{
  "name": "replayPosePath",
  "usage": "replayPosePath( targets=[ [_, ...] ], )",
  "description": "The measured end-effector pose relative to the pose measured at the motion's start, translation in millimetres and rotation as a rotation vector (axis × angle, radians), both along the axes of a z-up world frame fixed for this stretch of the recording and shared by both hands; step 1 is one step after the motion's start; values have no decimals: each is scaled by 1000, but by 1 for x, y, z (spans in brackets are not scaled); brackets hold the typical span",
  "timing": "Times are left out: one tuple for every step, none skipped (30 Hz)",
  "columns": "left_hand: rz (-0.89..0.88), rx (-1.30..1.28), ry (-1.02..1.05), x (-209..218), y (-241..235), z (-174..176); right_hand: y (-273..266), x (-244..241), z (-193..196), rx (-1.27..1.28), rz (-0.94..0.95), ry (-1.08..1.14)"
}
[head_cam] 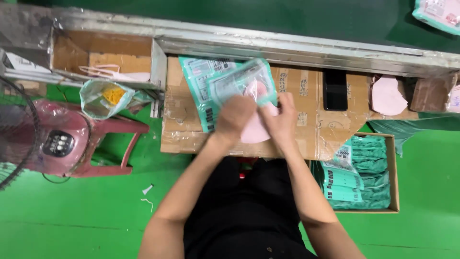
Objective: Packing stacks of pink face masks into plastic bags at a conveyor belt workstation.
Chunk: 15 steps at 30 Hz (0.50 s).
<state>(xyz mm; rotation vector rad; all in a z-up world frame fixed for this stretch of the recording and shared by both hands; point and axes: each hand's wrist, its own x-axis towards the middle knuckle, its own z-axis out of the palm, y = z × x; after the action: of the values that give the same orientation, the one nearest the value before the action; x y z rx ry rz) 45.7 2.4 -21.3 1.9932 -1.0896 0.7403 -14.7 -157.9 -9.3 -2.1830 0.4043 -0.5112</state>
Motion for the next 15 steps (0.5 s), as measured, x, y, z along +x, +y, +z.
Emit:
replayPosePath(
  targets=[
    [-5, 1, -4, -4, 1, 9, -7, -1, -8, 1, -5, -4],
    [-7, 144, 146, -7, 2, 17, -14, -2, -17, 143, 40, -129],
    [-9, 288, 298, -12, 2, 25, -22, -4, -26, 284, 85, -252],
    [-14, 290, 296, -18, 0, 37, -24, -8, -25, 284, 80, -254],
    [61, 121, 397, -24, -1, 50, -25, -11, -23, 451, 12, -224],
    [136, -49, 497, -29, -2, 62, -26, -13, -21, 619, -55, -191],
    [129, -41, 498, -31, -5, 45, -26, -13, -12, 624, -63, -193],
    [121, -329, 719, -32, -7, 28, -26, -12, -4, 423, 32, -116],
    [117, -626, 944, -39, -9, 9, -26, -15, 5, 219, 129, -30],
    [118, -621, 954, -48, -16, -11, -23, -16, -5, 223, 124, -21],
    [85, -670, 1132, -52, -25, -30, -23, -11, -13, 403, 12, -122],
    [49, -716, 1311, -56, -34, -48, -23, -7, -20, 581, -100, -225],
    [48, -720, 1309, -57, -35, -39, -22, -13, -22, 578, -97, -225],
    [79, -804, 1240, -58, -37, -29, -21, -19, -23, 958, 5, -230],
    [109, -880, 1169, -58, -36, -20, -18, -24, -26, 1341, 109, -230]
  ],
)
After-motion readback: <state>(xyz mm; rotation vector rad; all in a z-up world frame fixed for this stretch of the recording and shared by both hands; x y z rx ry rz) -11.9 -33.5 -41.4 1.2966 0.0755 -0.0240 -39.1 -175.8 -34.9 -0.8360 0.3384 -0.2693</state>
